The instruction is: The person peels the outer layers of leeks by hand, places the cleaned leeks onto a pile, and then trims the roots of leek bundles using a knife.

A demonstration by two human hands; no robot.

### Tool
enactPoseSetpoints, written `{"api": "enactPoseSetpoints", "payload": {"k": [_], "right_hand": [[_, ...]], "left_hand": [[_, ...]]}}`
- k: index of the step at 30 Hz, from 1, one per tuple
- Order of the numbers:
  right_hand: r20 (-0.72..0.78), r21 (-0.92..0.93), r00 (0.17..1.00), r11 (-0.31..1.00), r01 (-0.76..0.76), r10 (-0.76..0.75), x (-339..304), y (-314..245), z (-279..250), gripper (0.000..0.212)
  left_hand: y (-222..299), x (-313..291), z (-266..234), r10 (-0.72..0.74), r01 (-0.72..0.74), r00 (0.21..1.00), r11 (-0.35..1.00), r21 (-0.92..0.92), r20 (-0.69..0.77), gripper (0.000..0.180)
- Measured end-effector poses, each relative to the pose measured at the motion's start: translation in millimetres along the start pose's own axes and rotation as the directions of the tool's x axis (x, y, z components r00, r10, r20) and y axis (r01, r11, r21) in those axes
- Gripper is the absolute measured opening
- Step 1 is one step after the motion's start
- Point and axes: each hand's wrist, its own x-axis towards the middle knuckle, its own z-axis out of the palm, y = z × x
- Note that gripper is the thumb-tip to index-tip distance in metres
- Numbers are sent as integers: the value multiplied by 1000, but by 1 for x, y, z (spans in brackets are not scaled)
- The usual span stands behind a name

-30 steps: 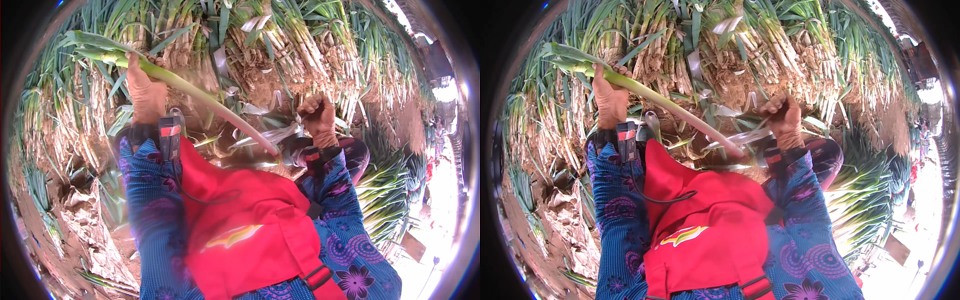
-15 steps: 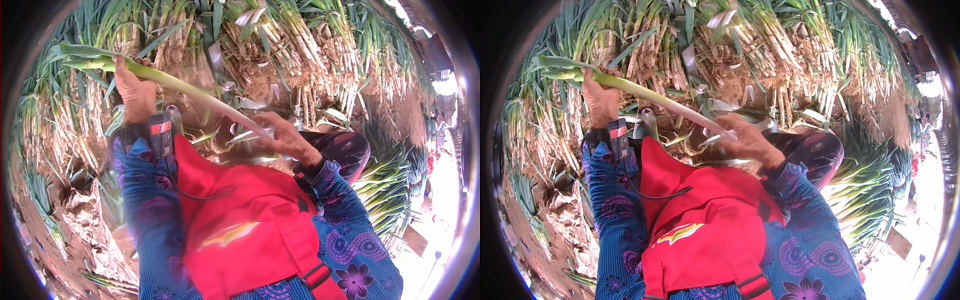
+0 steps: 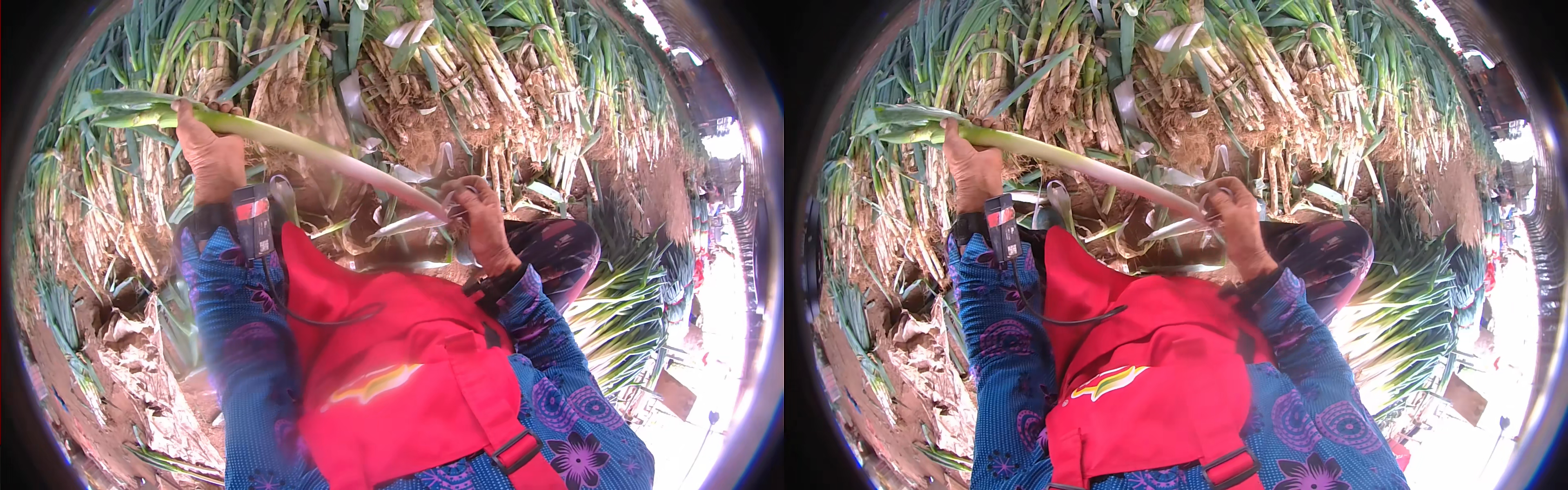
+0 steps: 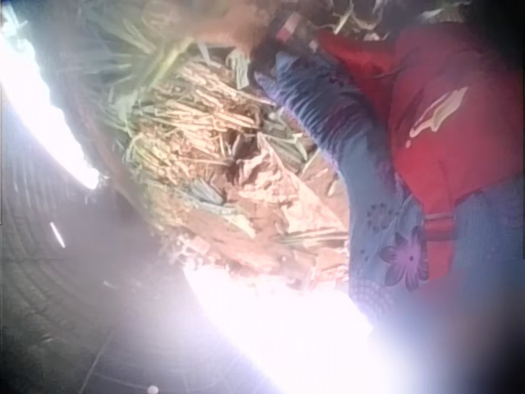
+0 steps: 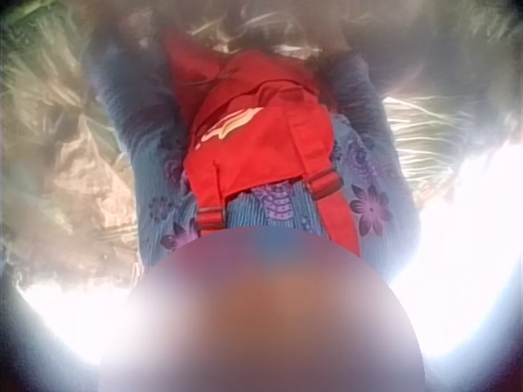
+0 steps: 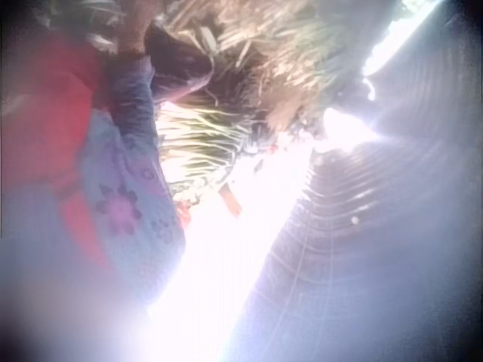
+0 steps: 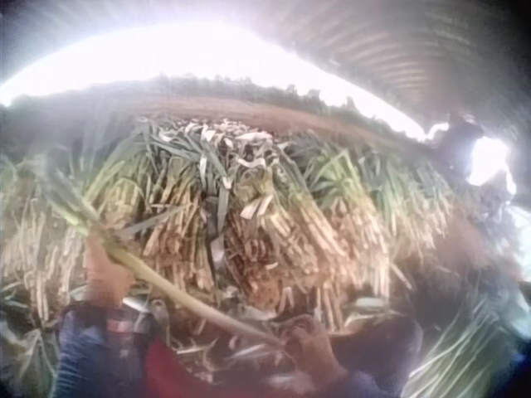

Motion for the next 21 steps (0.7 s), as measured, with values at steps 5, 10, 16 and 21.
{"api": "enactPoseSetpoints", "payload": {"k": [5, 10, 16, 21], "right_hand": [[241, 586, 946, 745, -319, 216, 14, 2, -41, 7], [-174, -608, 985, 787, -109, 1, 54, 3, -114, 25], [323, -561, 945, 796, 226, -41, 24, -34, -25, 49], [706, -257, 642, 953, -160, 298, -5, -59, 36, 48]], "left_hand": [[9, 4, -8, 14, -14, 998, 1000, 2, -63, 27], [17, -6, 4, -5, -2, 996, 997, -82, -91, 27], [1, -18, 11, -132, 170, 968, 971, -169, 214, 44], [-10, -29, 31, -244, 322, 895, 932, -164, 373, 54]]}}
